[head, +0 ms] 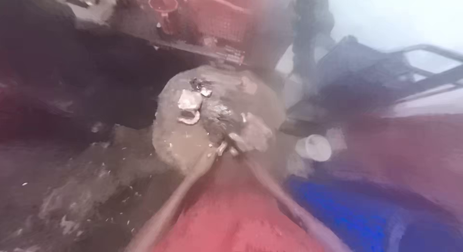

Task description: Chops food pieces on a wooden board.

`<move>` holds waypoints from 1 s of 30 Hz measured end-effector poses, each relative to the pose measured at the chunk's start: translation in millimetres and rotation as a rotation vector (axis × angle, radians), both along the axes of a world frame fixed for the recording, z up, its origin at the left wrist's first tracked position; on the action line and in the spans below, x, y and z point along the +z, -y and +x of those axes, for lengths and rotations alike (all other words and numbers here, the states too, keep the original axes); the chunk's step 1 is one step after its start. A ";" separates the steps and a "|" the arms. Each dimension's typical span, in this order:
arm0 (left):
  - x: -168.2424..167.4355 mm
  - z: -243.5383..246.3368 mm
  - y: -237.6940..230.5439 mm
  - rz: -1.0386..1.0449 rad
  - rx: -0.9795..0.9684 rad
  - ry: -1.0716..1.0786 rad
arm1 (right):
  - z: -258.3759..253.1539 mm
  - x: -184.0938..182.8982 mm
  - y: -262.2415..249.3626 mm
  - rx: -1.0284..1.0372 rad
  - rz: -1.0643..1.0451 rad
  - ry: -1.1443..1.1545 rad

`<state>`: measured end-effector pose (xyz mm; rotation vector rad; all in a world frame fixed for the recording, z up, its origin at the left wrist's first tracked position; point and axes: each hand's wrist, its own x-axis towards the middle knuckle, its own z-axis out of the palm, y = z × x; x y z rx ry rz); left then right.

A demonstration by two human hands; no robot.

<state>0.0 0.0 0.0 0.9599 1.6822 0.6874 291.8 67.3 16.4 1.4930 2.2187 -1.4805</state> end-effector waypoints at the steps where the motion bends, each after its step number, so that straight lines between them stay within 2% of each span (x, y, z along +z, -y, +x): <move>1: -0.3 -4.2 6.9 -0.012 0.004 0.009 | -3.4 -6.1 -3.5 -0.019 -0.073 0.056; 3: 4.1 -10.7 16.9 -0.104 0.034 0.034 | -11.5 3.2 -6.8 -0.018 -0.046 0.062; 7: 19.2 -25.8 26.0 -0.185 0.082 0.052 | -34.7 38.9 -17.0 -0.022 0.179 -0.027; 9: 18.9 -31.7 34.8 -0.204 0.059 0.051 | -42.4 56.8 -20.3 -0.058 0.258 -0.130; 11: 21.4 -34.3 42.3 -0.216 0.017 0.105 | -48.0 89.1 -21.6 -0.074 0.253 -0.208; 13: 25.5 -29.3 50.1 -0.167 0.015 0.181 | -53.8 121.2 -16.7 -0.071 0.326 -0.341; 15: 28.4 -24.7 55.2 -0.108 0.014 0.172 | -58.6 135.4 -10.5 -0.062 0.388 -0.513; 17: 32.2 -25.5 56.1 -0.069 -0.052 0.039 | -59.5 135.3 -8.6 -0.037 0.375 -0.628; 20: 56.7 -25.4 51.8 -0.131 -0.188 -0.148 | -59.3 132.4 -7.3 -0.011 0.407 -0.656; 26: 65.8 -25.1 37.5 -0.177 -0.408 -0.230 | -73.4 147.5 1.3 -0.019 0.472 -0.695; 27: 62.4 -25.3 36.6 -0.176 -0.417 -0.229 | -74.0 141.4 2.6 -0.020 0.503 -0.651; 29: 54.0 -26.1 37.0 -0.166 -0.416 -0.215 | -69.8 113.4 7.0 -0.031 0.527 -0.388; 30: 50.3 -27.0 37.0 -0.163 -0.413 -0.201 | -66.0 91.1 8.3 -0.037 0.420 -0.206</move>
